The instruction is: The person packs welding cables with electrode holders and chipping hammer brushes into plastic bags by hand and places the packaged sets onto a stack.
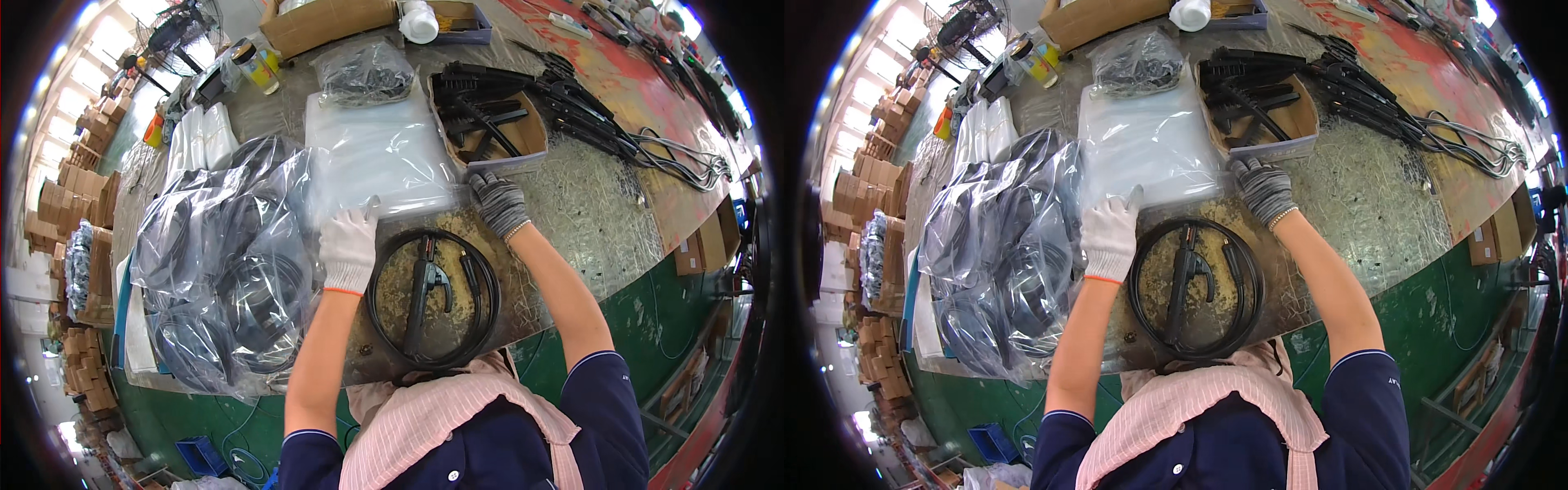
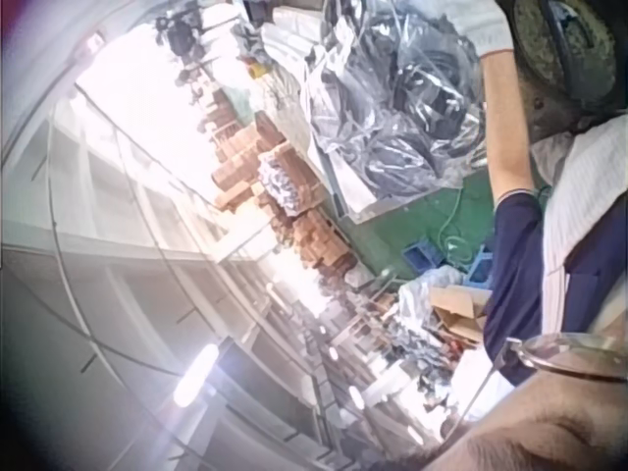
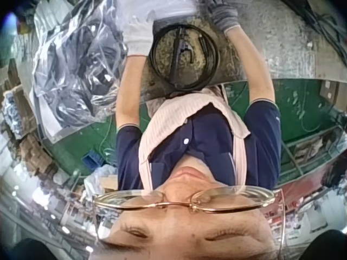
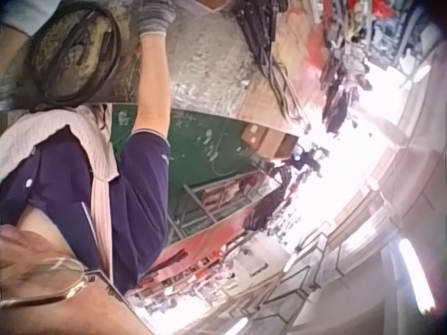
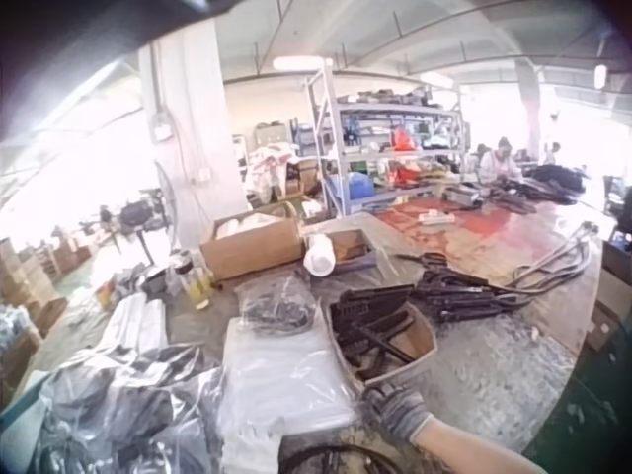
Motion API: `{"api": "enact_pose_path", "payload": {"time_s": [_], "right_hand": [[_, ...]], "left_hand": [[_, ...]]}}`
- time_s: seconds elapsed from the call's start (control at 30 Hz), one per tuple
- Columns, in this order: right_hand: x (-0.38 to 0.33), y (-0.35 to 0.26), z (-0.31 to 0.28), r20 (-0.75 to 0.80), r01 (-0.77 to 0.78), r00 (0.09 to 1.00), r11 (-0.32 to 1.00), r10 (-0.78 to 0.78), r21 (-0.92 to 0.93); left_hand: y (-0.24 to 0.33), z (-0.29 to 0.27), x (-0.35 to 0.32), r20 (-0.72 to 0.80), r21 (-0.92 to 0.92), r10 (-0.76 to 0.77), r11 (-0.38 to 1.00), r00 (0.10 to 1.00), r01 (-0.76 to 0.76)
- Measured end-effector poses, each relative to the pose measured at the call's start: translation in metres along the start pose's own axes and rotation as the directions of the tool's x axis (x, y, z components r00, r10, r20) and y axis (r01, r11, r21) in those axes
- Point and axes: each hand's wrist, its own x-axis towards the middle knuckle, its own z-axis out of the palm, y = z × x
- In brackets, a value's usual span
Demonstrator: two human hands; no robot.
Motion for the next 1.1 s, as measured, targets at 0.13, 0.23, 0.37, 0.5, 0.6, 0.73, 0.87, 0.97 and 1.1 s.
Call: {"api": "enact_pose_path", "payload": {"time_s": [0.13,0.23,0.37,0.5,0.6,0.73,0.87,0.97,1.1], "right_hand": [[-0.018,-0.026,-0.026,0.347,0.095,0.936,0.991,-0.056,-0.095],[-0.058,0.005,-0.008,0.280,0.236,0.931,0.971,-0.235,0.029],[-0.153,0.023,-0.024,0.235,0.425,0.898,0.869,-0.371,-0.255],[-0.184,-0.001,-0.059,0.044,0.273,0.960,0.958,-0.277,0.084],[-0.149,-0.007,-0.083,0.054,0.132,0.985,0.916,-0.164,0.378],[-0.032,0.035,-0.101,0.115,0.213,0.927,0.754,-0.357,0.622],[0.067,0.079,-0.083,0.319,-0.155,0.933,0.986,0.165,-0.055],[0.096,0.090,-0.063,0.478,-0.120,0.865,0.987,0.155,-0.104],[0.075,0.106,-0.062,0.166,-0.086,0.986,0.936,0.030,0.341]], "left_hand": [[-0.021,-0.018,-0.012,0.295,0.060,0.070,0.994,0.953,-0.091],[-0.023,-0.024,-0.045,0.314,0.005,0.297,0.949,0.902,-0.314],[-0.015,-0.048,-0.108,0.189,-0.236,0.556,0.826,0.809,-0.513],[-0.004,-0.046,-0.165,0.012,-0.362,0.532,0.791,0.846,-0.493],[0.006,-0.041,-0.156,0.029,-0.402,0.469,0.814,0.883,-0.419],[0.009,-0.037,-0.133,0.060,-0.426,0.371,0.849,0.927,-0.312],[0.015,-0.033,-0.134,0.023,-0.410,0.381,0.847,0.924,-0.339],[0.015,-0.033,-0.137,0.023,-0.413,0.367,0.851,0.930,-0.325],[0.011,-0.043,-0.133,0.002,-0.379,0.376,0.858,0.926,-0.347]]}}
